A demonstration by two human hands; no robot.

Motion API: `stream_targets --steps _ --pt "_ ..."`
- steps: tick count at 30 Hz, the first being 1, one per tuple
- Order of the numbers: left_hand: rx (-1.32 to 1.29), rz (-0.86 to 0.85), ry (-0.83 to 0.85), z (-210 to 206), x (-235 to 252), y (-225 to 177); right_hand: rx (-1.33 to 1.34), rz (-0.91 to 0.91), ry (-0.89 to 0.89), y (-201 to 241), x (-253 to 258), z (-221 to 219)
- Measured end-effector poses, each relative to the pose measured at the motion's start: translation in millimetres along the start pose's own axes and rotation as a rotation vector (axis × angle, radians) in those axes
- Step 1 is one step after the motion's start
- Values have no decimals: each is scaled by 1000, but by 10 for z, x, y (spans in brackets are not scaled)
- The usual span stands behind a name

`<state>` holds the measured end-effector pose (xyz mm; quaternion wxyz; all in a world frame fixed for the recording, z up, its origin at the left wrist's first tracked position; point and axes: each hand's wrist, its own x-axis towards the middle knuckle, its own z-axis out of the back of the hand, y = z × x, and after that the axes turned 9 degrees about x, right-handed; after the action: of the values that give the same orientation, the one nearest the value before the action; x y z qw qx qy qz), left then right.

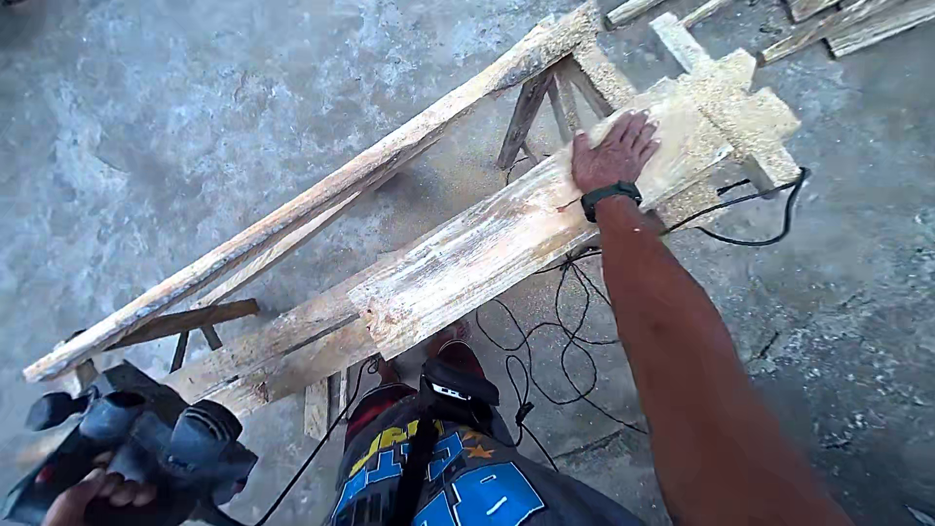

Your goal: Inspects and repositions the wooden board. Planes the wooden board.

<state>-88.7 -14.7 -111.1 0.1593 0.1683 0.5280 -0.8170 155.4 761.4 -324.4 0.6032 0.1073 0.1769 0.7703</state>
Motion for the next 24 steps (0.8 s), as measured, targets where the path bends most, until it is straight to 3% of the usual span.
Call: stream_targets --steps 2,5,10,13,17,24 --pt "-11 -43 -105 172 85 275 -30 175 81 188 -509 -43" --pt "-5 -10 -251 293 -34 198 -21 433 90 445 -1273 -660" --pt "17 50 -198 750 389 325 -27 636 177 1429 -3058 -1141" --pt "37 63 -140 1025 856 413 -46 657 229 1986 -3934 -1358" --pt "110 83 -25 1343 1628 471 -111 568 198 2313 -4287 -1587" --pt "209 59 94 1648 2837 703 -209 533 156 2297 -4257 -1674"
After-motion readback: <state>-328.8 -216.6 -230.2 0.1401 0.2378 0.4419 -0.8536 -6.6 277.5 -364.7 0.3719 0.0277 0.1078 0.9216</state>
